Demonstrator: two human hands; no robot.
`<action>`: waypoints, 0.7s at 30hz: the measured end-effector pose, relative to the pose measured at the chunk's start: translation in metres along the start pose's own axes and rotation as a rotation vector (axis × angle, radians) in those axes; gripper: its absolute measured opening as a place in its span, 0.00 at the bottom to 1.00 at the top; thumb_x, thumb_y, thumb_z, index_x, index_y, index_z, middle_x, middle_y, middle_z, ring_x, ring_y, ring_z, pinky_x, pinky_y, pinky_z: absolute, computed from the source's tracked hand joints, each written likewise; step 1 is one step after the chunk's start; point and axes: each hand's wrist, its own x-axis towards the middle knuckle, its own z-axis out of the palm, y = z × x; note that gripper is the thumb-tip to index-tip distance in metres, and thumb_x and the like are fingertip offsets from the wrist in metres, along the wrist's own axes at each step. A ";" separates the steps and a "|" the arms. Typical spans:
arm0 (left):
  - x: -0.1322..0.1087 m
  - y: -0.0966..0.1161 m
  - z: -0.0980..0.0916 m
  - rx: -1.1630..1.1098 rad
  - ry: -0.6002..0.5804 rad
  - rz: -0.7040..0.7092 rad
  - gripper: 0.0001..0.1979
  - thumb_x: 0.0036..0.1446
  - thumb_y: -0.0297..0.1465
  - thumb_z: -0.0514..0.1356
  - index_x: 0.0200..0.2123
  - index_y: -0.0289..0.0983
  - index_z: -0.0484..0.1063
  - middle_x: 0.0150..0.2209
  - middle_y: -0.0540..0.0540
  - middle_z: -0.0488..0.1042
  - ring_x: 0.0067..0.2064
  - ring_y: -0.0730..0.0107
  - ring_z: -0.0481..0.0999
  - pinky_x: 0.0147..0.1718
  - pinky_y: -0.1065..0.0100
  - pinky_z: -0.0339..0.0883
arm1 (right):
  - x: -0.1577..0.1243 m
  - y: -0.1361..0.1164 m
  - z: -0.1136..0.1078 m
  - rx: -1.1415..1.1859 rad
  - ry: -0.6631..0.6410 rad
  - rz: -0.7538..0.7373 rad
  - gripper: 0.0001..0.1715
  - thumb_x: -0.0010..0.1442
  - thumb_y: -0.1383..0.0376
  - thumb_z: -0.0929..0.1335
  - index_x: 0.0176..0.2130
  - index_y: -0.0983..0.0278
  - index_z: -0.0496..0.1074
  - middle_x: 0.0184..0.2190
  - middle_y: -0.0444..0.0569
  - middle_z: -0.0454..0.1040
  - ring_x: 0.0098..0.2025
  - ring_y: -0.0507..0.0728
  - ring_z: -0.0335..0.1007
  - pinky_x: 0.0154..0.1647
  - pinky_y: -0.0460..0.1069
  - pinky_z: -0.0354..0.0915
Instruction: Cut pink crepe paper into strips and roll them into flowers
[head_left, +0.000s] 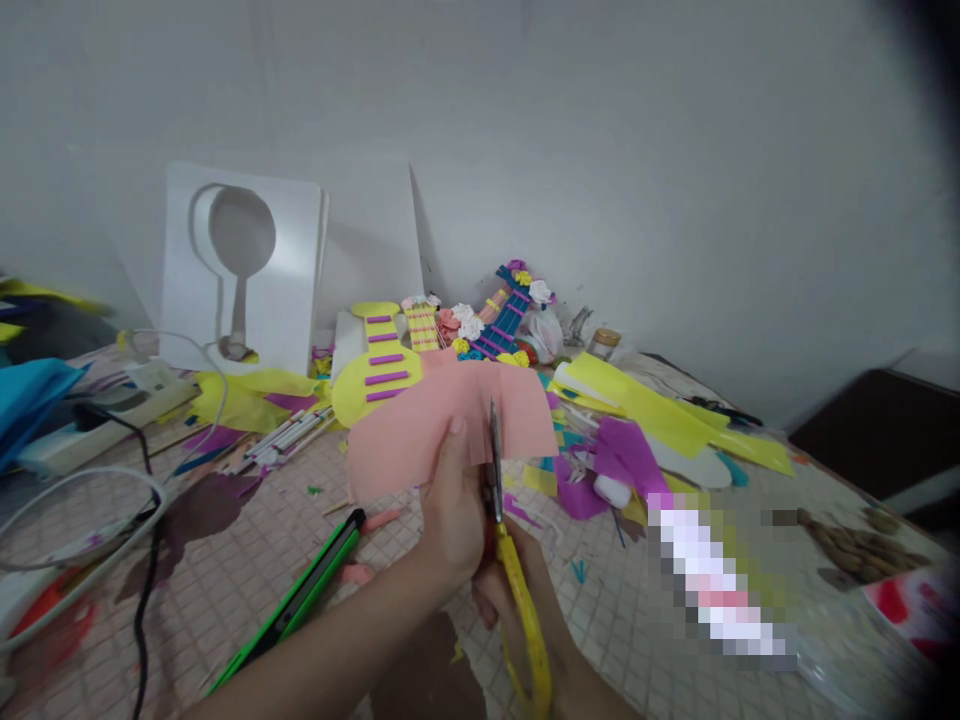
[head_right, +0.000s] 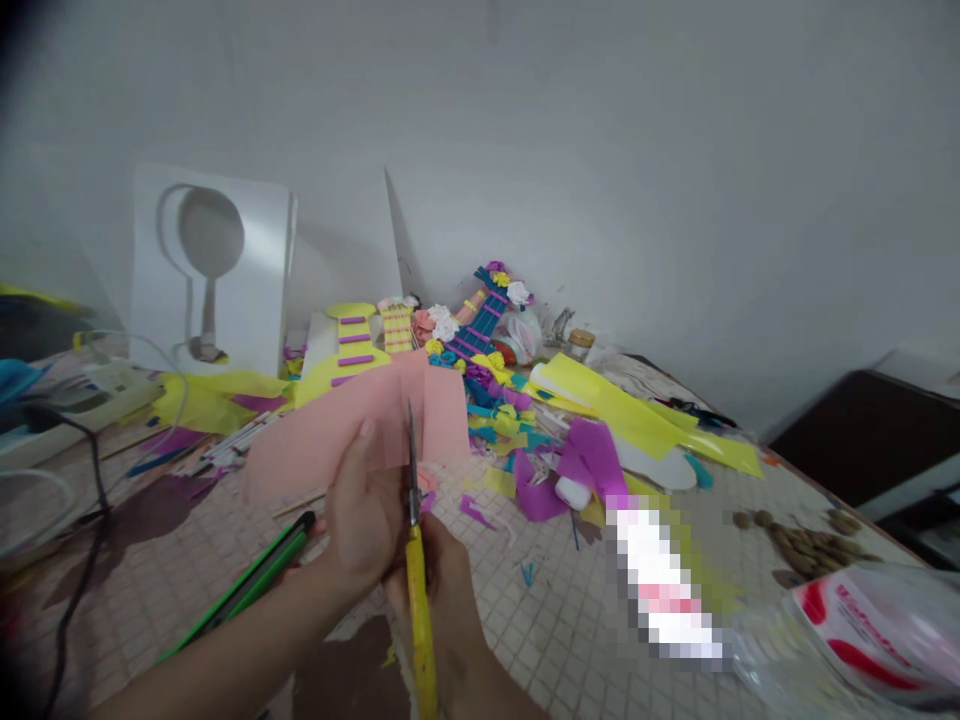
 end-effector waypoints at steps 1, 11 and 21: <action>0.000 0.000 0.000 -0.010 0.009 -0.036 0.22 0.49 0.46 0.57 0.38 0.34 0.74 0.38 0.42 0.78 0.47 0.52 0.73 0.46 0.59 0.67 | 0.000 -0.001 0.000 -0.007 0.001 0.001 0.13 0.46 0.66 0.65 0.34 0.64 0.71 0.08 0.35 0.55 0.11 0.49 0.50 0.13 0.44 0.51; 0.003 -0.005 -0.002 0.006 0.028 -0.078 0.24 0.48 0.48 0.57 0.39 0.34 0.75 0.41 0.41 0.77 0.51 0.51 0.70 0.52 0.57 0.61 | -0.005 -0.012 0.001 -0.034 -0.021 -0.045 0.12 0.46 0.62 0.64 0.33 0.64 0.69 0.10 0.35 0.54 0.12 0.48 0.47 0.14 0.44 0.49; 0.003 -0.007 -0.003 -0.009 -0.019 -0.064 0.23 0.50 0.48 0.56 0.39 0.35 0.74 0.44 0.41 0.76 0.54 0.50 0.67 0.55 0.55 0.56 | -0.006 -0.003 0.004 0.012 -0.005 -0.118 0.11 0.48 0.61 0.64 0.33 0.63 0.67 0.11 0.34 0.52 0.12 0.47 0.44 0.13 0.43 0.44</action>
